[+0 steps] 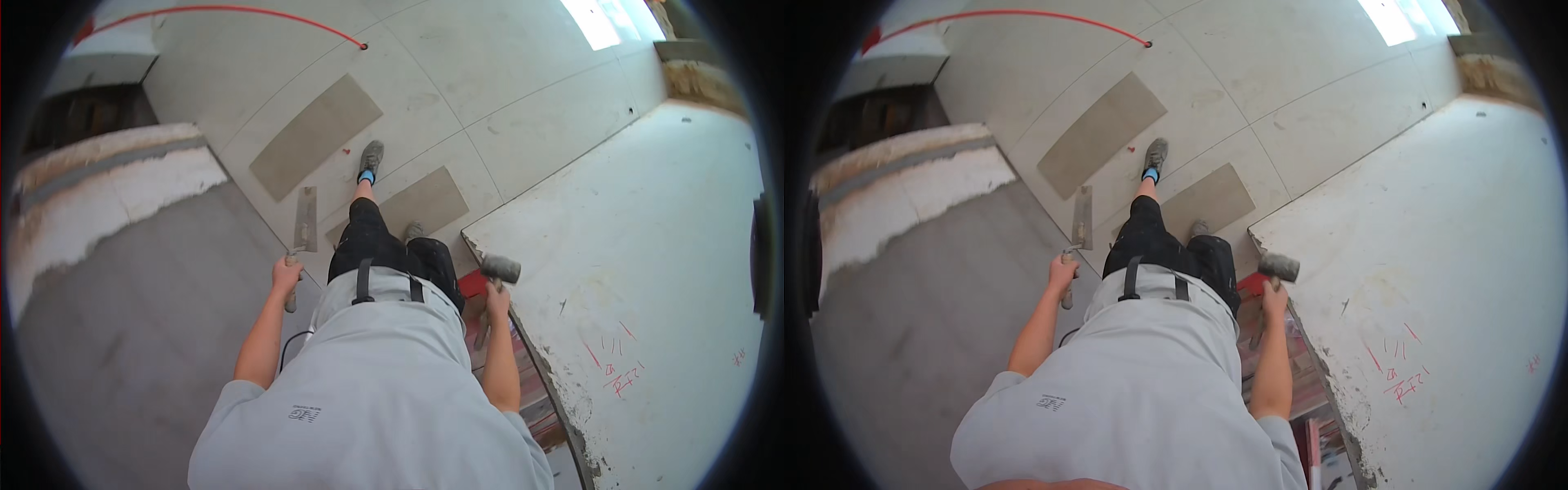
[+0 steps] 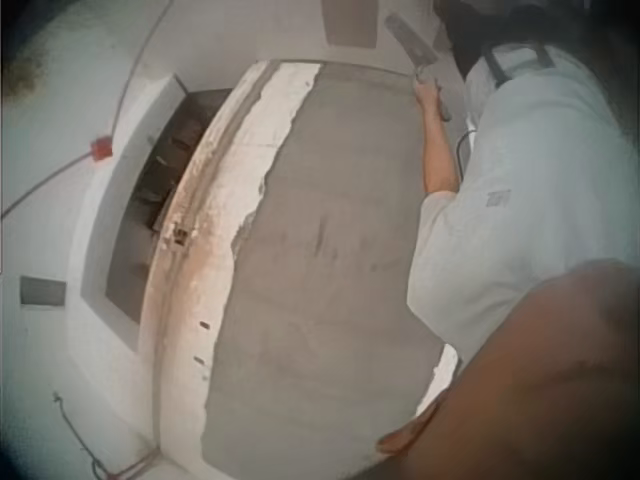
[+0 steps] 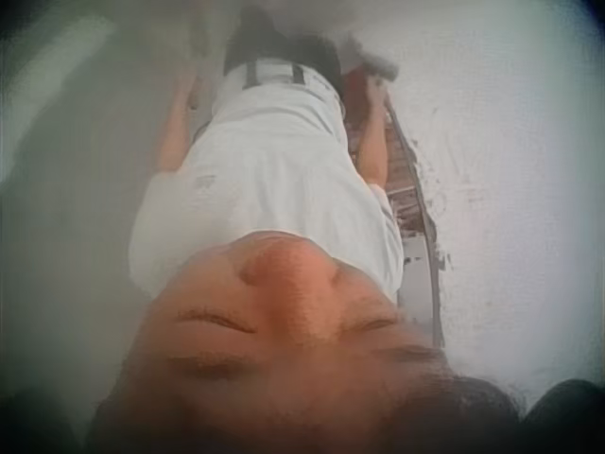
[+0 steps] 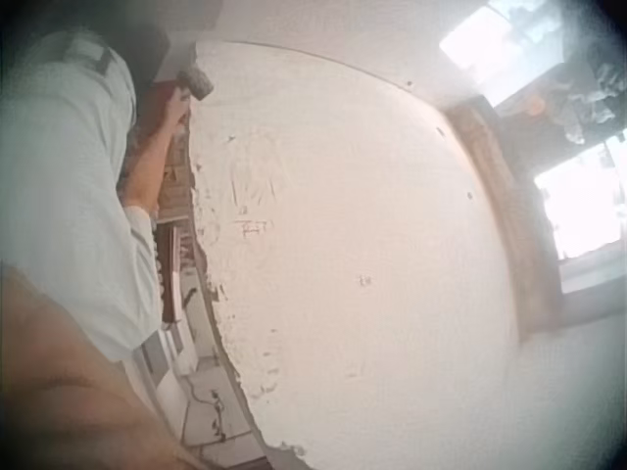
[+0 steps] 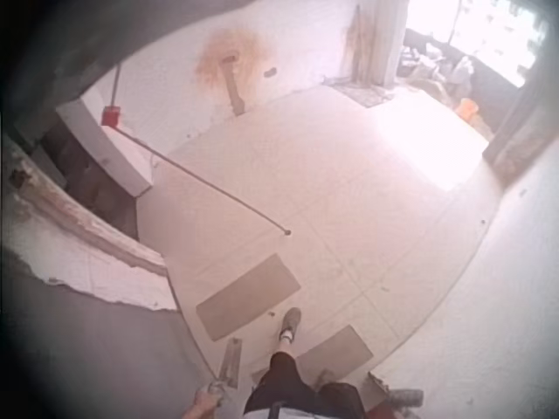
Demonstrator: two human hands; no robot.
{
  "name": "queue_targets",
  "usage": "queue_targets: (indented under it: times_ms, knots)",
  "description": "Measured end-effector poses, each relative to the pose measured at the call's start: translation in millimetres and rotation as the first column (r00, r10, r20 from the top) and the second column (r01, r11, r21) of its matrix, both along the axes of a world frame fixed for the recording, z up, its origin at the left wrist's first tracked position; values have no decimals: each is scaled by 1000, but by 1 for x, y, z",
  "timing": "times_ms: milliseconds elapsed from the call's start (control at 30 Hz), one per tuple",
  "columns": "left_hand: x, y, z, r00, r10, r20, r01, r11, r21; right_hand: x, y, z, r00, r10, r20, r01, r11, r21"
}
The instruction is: The person uses a rubber mallet and a trowel to tap and adjust floor tiles into place. They repeatedly strike the tiles to ensure they are level and properly seated within the grid layout.
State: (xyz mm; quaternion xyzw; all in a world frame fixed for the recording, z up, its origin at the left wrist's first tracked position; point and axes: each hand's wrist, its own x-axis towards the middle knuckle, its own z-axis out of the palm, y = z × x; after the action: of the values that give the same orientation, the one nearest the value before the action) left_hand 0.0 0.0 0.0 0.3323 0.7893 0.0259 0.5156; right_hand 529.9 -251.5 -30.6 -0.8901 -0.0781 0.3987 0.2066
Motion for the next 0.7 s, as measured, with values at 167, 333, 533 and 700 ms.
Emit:
queue_targets:
  times_ms: [167, 333, 533, 700]
  knots:
    - [45, 137, 4, 986, -97, 136, 116, 984, -137, -56, 5, 78, 810, -574, -119, 543, 811, -218]
    - [48, 284, 20, 949, -316, 18, 316, 944, -94, -145, 69, 54, 646, -740, -189, 664, 666, -340]
    - [102, 372, 41, 865, -494, -82, 490, 869, -69, -190, 95, 7, 525, -784, -331, 725, 616, -309]
    - [191, 458, 48, 717, -675, -176, 686, 727, 4, -146, 156, -64, 679, -659, -324, 608, 751, -257]
